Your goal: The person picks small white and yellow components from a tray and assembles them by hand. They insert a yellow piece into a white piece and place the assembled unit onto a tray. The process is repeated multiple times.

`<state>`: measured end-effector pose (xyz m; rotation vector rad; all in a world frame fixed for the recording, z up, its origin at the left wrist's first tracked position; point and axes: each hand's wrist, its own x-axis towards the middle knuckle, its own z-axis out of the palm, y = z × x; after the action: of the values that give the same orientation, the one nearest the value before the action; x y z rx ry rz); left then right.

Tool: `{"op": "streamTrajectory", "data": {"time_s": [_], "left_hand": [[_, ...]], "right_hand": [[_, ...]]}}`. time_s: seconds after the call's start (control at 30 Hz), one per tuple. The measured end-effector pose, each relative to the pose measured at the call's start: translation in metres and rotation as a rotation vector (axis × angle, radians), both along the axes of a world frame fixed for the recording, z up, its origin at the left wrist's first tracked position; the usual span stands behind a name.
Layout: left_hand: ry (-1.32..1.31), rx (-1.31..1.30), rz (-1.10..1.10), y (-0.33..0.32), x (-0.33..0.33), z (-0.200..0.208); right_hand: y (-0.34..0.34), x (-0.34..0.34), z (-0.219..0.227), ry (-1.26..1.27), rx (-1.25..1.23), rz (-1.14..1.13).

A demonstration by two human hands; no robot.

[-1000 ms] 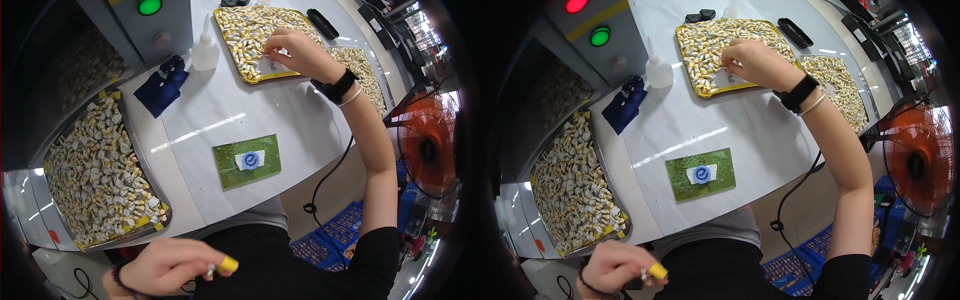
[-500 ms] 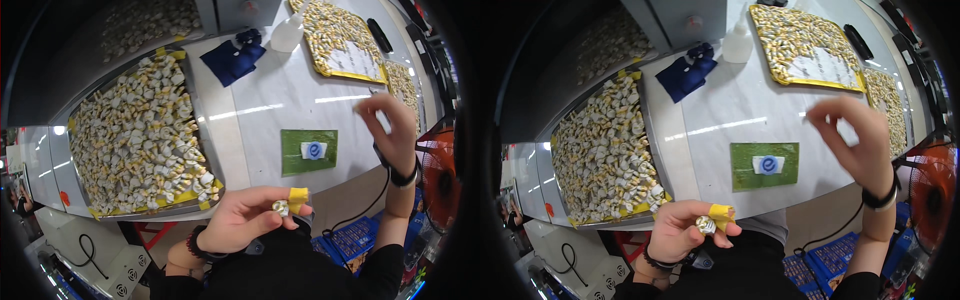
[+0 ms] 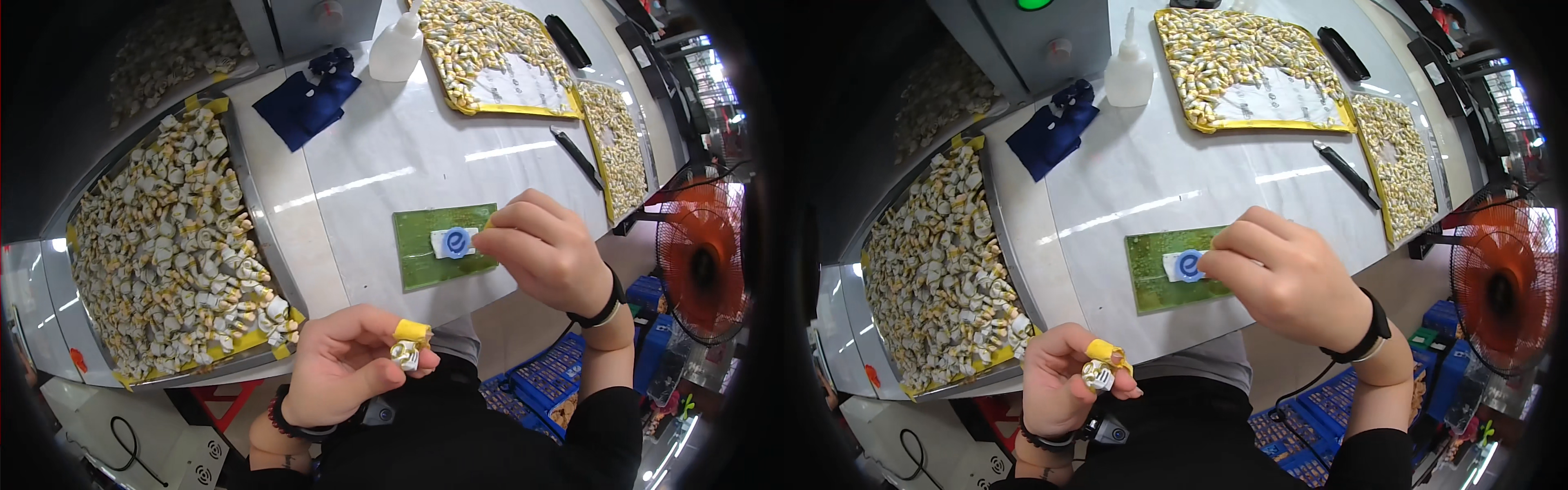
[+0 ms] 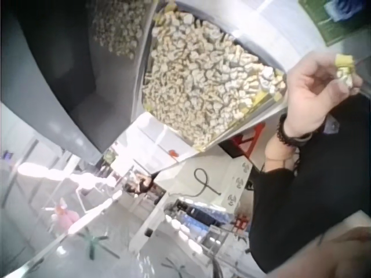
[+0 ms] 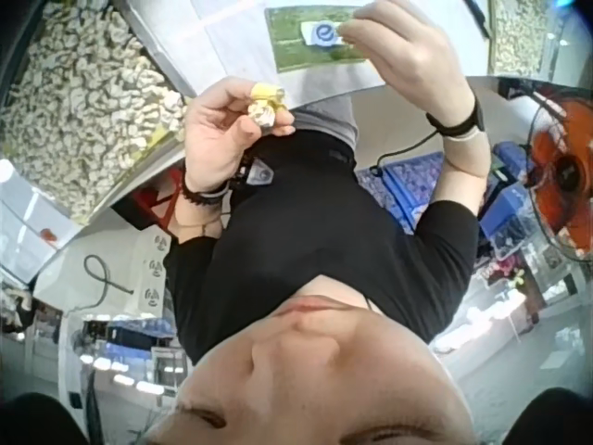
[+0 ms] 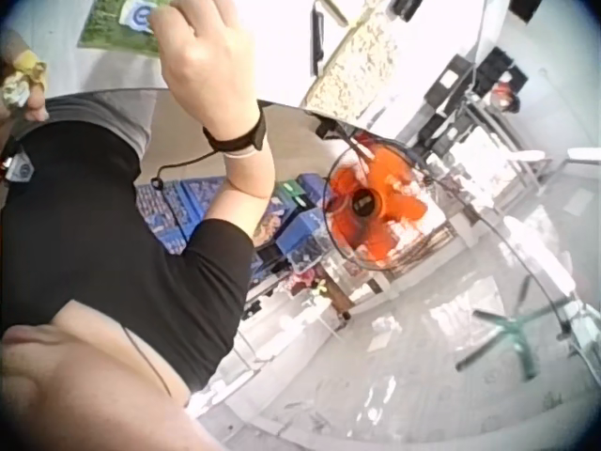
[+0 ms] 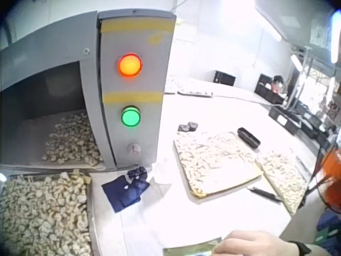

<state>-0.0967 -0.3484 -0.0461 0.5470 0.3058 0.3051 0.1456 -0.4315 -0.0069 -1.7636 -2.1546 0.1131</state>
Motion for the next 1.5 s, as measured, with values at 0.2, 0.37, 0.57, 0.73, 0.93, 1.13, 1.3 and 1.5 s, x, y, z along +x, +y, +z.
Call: {"op": "streamTrajectory", "data": {"time_s": [0.2, 0.37, 0.57, 0.73, 0.93, 1.13, 1.3, 1.5], "left_hand": [[0.022, -0.057, -0.053, 0.002, 0.003, -0.001], [-0.026, -0.183, -0.108, 0.002, 0.007, -0.004], [-0.037, -0.321, -0.221, 0.003, 0.012, -0.006], [-0.052, -0.376, -0.264, 0.004, 0.014, -0.004], [-0.08, -0.406, -0.324, 0.003, 0.02, -0.004], [-0.045, -0.303, -0.306, 0.009, 0.022, 0.003], [0.061, -0.166, -0.218, 0.009, 0.022, 0.021], [0.056, 0.132, -0.087, 0.006, 0.007, 0.019]], "right_hand": [[0.001, -0.006, -0.009, -0.024, -0.056, 0.053], [0.005, -0.01, 0.004, 0.155, -0.03, -0.002], [0.01, -0.026, 0.02, 0.535, 0.186, 0.145], [0.017, -0.029, 0.015, 0.513, 0.261, 0.276], [0.02, -0.03, 0.012, 0.515, 0.286, 0.325], [0.017, -0.03, 0.014, 0.502, 0.259, 0.293], [-0.005, -0.022, 0.034, 0.411, 0.286, 0.003], [-0.073, 0.179, 0.025, -0.094, 0.044, -0.815]]}}
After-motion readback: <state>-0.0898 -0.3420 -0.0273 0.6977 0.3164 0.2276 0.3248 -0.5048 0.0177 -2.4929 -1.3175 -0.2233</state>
